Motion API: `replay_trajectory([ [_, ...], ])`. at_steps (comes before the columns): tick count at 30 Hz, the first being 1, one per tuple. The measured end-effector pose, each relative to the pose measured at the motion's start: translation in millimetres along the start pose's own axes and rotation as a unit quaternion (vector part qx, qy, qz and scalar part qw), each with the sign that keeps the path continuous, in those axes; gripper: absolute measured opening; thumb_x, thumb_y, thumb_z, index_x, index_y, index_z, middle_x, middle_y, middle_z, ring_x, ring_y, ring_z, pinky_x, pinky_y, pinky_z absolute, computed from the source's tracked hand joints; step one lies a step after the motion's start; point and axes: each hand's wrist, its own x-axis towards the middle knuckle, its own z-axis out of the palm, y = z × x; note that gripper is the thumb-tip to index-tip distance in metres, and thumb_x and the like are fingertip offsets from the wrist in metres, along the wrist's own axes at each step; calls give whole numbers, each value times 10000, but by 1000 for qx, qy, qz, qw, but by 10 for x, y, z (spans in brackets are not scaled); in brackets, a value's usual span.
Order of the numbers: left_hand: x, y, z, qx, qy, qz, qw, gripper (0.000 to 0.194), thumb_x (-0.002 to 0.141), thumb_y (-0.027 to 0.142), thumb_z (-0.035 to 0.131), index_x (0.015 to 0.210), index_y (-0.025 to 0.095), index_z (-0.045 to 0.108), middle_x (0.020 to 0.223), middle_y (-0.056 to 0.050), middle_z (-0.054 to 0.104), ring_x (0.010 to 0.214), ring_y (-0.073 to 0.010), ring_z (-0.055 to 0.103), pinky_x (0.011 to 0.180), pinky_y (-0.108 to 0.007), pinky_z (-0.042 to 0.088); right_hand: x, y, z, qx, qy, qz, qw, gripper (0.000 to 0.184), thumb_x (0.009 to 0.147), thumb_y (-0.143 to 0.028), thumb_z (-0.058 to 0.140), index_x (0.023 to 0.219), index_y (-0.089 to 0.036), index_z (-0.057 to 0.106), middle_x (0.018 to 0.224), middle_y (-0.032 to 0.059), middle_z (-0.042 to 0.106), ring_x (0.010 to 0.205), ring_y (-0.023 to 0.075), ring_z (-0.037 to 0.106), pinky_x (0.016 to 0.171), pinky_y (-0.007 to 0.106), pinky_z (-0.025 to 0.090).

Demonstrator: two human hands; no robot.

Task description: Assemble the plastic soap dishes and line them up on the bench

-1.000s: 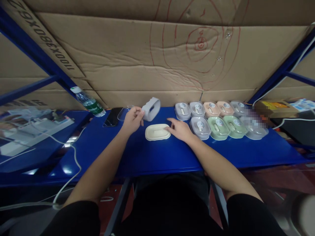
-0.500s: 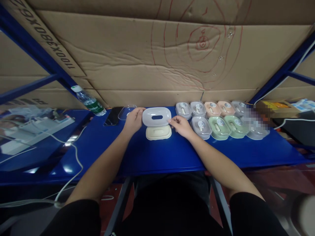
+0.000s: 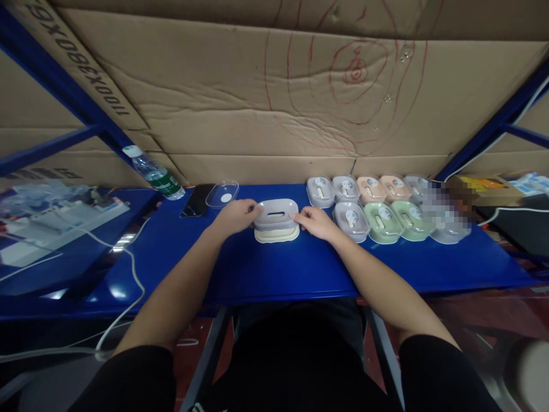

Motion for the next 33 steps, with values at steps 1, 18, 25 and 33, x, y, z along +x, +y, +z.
replay_trajectory([
  [1, 3, 0, 9, 22, -13, -4, 1000, 334, 962, 447, 480, 873, 194, 679, 757, -55, 737, 742, -215, 663, 650, -299, 419, -6, -9, -4, -30, -5, -11, 999, 504, 883, -687, 611, 689, -224, 557, 630, 0, 660, 528, 138, 544, 545, 266, 393],
  [18, -17, 28, 190, 154, -99, -20, 983, 490, 1011, 524, 349, 1125, 172, 670, 1124, -157, 750, 1085, -318, 697, 891, -391, 506, -62, -106, -11, -325, -56, -41, 943, 499, 949, -667, 530, 763, -225, 665, 795, 48, 732, 748, 208, 643, 608, 302, 327],
  [25, -21, 83, 234, 174, -96, -33, 979, 527, 999, 562, 367, 1201, 162, 644, 1162, -180, 740, 1113, -342, 699, 907, -414, 525, -54, -103, -23, -334, -80, -38, 938, 556, 954, -706, 480, 713, -226, 627, 753, 33, 702, 679, 179, 602, 585, 298, 296],
  [33, 45, -58, 182, 117, -6, -47, 992, 583, 1027, 626, 294, 1116, 215, 698, 1140, -120, 741, 1100, -291, 690, 931, -393, 524, -88, -121, -16, -339, -72, -43, 937, 565, 972, -694, 455, 702, -221, 602, 750, 38, 693, 677, 180, 588, 580, 300, 273],
])
